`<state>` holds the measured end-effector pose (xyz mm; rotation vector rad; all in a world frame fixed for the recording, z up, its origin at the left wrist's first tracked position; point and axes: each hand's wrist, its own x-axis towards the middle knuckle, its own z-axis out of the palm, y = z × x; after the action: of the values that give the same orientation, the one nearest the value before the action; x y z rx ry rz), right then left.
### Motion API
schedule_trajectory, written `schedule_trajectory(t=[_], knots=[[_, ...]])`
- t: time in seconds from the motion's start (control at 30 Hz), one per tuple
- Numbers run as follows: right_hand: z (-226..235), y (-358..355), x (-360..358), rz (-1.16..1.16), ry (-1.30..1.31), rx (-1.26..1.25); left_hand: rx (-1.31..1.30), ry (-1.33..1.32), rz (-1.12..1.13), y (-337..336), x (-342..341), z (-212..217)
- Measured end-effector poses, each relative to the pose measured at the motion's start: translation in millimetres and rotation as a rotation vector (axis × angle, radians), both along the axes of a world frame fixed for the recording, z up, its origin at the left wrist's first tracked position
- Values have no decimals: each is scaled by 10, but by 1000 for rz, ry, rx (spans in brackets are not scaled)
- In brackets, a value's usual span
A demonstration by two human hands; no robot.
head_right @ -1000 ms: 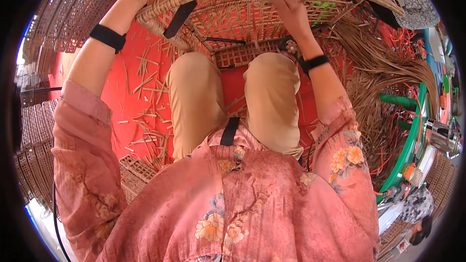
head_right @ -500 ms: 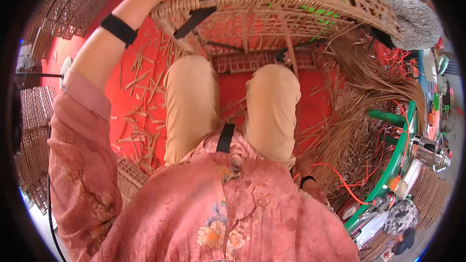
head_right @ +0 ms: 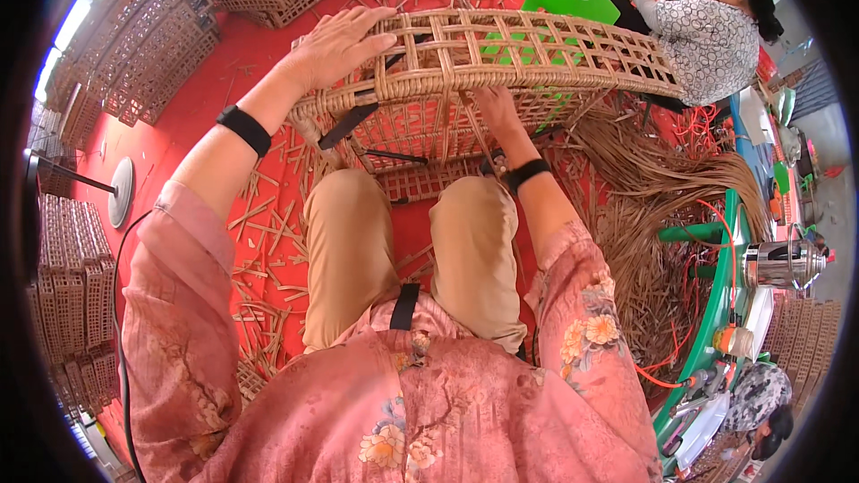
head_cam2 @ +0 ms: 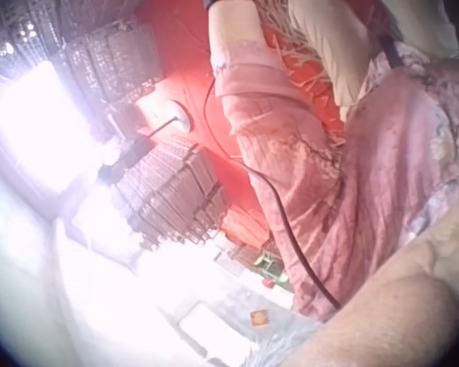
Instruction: Weaving thin strips of wood into a furniture frame.
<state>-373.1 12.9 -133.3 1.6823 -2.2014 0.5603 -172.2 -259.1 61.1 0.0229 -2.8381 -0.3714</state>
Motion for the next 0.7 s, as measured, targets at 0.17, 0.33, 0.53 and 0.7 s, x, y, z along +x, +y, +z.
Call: schedule_trajectory(t=[0.17,0.33,0.53,0.7], knots=[[288,-454,214,-127,583,-55,34,-77,45,-5,81,16],[347,-511,288,-235,625,110,27,-72,29,0,108,-5],[443,-600,140,-387,710,372,-103,-136,5,55,106,123],[388,-877,289,-438,741,467,39,-252,87,13,14,167]])
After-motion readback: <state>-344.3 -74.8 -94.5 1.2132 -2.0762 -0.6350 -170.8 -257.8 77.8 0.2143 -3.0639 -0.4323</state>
